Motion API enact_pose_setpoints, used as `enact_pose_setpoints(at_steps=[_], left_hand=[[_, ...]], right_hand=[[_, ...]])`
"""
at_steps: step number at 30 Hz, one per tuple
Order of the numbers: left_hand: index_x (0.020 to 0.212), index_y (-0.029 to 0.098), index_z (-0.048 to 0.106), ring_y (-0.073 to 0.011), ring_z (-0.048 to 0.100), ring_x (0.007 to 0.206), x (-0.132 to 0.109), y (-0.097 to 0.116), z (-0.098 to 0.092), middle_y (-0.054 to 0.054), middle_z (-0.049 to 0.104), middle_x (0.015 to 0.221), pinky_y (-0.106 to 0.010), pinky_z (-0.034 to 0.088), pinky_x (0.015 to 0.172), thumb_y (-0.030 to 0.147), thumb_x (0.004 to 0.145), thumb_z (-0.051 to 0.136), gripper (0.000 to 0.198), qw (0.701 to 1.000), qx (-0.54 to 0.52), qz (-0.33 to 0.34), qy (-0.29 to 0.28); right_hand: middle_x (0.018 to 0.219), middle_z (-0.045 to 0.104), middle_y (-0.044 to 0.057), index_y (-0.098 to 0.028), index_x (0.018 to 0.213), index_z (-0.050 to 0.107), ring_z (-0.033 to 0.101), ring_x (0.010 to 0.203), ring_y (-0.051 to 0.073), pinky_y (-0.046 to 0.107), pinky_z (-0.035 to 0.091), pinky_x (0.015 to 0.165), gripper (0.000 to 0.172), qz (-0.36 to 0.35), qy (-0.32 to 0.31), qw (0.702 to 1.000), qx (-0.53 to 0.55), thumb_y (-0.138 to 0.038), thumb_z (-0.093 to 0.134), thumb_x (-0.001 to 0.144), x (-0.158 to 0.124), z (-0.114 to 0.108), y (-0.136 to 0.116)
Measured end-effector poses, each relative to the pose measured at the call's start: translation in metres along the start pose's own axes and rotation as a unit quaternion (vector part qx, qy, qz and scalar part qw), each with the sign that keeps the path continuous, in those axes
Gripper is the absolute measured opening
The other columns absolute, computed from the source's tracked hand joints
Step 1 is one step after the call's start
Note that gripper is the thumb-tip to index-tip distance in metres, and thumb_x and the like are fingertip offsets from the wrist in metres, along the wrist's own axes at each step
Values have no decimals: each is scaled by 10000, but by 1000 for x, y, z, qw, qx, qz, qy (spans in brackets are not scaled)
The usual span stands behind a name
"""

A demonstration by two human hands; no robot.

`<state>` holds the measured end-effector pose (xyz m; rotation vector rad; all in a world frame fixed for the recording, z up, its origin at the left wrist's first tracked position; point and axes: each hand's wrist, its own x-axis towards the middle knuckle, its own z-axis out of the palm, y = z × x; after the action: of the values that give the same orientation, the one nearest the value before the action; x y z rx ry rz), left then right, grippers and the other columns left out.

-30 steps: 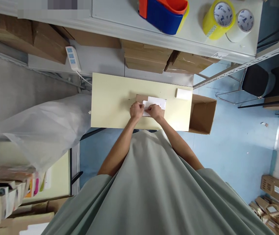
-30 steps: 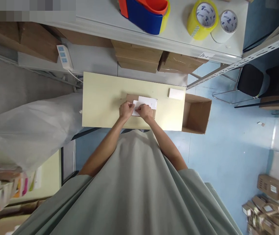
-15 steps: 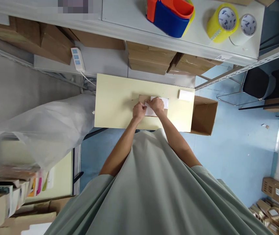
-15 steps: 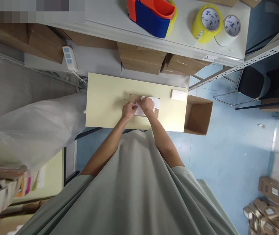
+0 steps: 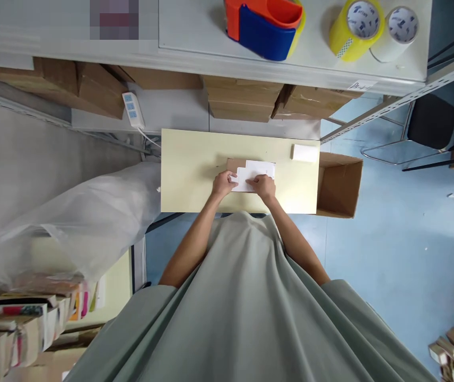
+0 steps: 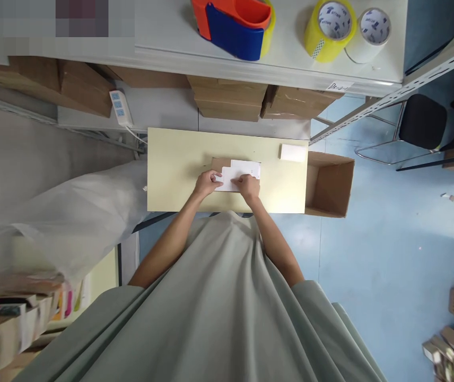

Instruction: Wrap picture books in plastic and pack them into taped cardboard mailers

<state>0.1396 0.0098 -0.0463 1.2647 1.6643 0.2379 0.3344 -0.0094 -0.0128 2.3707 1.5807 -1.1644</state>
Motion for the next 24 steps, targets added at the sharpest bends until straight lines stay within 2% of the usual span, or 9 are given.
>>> enact_pose_setpoints(at_steps=[3, 7, 11, 14, 17, 18, 20, 24], left_hand=[[988, 227, 723, -178, 667, 791, -4, -7, 5, 58, 603, 766, -292, 538, 829, 223, 755, 863, 272, 998, -30, -35, 38], [1087, 214, 659, -213, 718, 933, -7, -11, 14, 19, 659, 901, -330, 576, 938, 258, 751, 923, 430, 987, -39, -103, 116], [1298, 166, 622, -297, 737, 1192, -7, -18, 17, -125, 709, 1258, -398, 592, 1082, 271, 697, 1018, 728, 976, -43, -139, 160], [1531, 157, 518, -351, 679, 1407, -10, -26, 16, -234, 595, 1563, -428, 560, 1190, 324, 680, 1062, 1023, 971, -69, -163, 159], [1662, 176, 422, -368, 555, 1593, -15, -28, 17, -272, 497, 1713, -418, 496, 1280, 373, 718, 1059, 1155, 966, -92, -181, 162], [1680, 176, 409, -365, 550, 1604, -18, -27, 19, -274, 501, 1721, -416, 495, 1284, 380, 734, 1052, 1162, 964, -99, -184, 165], [1695, 166, 406, -360, 633, 1530, -22, -22, 23, -270, 595, 1653, -427, 540, 1244, 378, 765, 1036, 1143, 962, -113, -187, 165], [1642, 141, 494, -355, 763, 1348, -31, -4, 37, -224, 801, 1373, -449, 599, 1162, 344, 776, 1033, 1039, 964, -112, -181, 160]], right_hand=[[842, 840, 55, -261, 865, 806, 790, 888, 242, 302, 537, 798, 343, 38, 22, 999, 32, -515, 720, 1079, -9, -13, 41], [927, 859, 69, -256, 849, 781, 792, 912, 248, 315, 539, 795, 371, 67, 23, 996, 58, -530, 713, 1090, -12, -25, 82], [1129, 863, 108, -238, 1080, 778, 800, 1082, 282, 341, 568, 880, 331, 50, 34, 996, 69, -567, 745, 1079, -13, -19, 95], [1273, 836, 126, -220, 1268, 712, 793, 1163, 270, 343, 579, 938, 372, 20, 44, 994, 102, -560, 699, 1117, -13, -8, 100], [1403, 791, 136, -215, 1373, 645, 802, 1161, 238, 335, 586, 970, 397, 2, 21, 987, 159, -539, 658, 1144, -10, 1, 107], [1443, 774, 141, -215, 1397, 628, 802, 1177, 233, 333, 587, 981, 402, -4, 11, 984, 178, -527, 656, 1145, -7, 3, 110], [1516, 740, 152, -219, 1427, 611, 787, 1253, 241, 336, 589, 1014, 401, -17, -5, 977, 214, -496, 661, 1142, -2, 6, 116], [1569, 713, 160, -224, 1437, 616, 754, 1351, 250, 345, 597, 1059, 402, -35, -17, 956, 292, -476, 669, 1128, 3, 10, 137]])
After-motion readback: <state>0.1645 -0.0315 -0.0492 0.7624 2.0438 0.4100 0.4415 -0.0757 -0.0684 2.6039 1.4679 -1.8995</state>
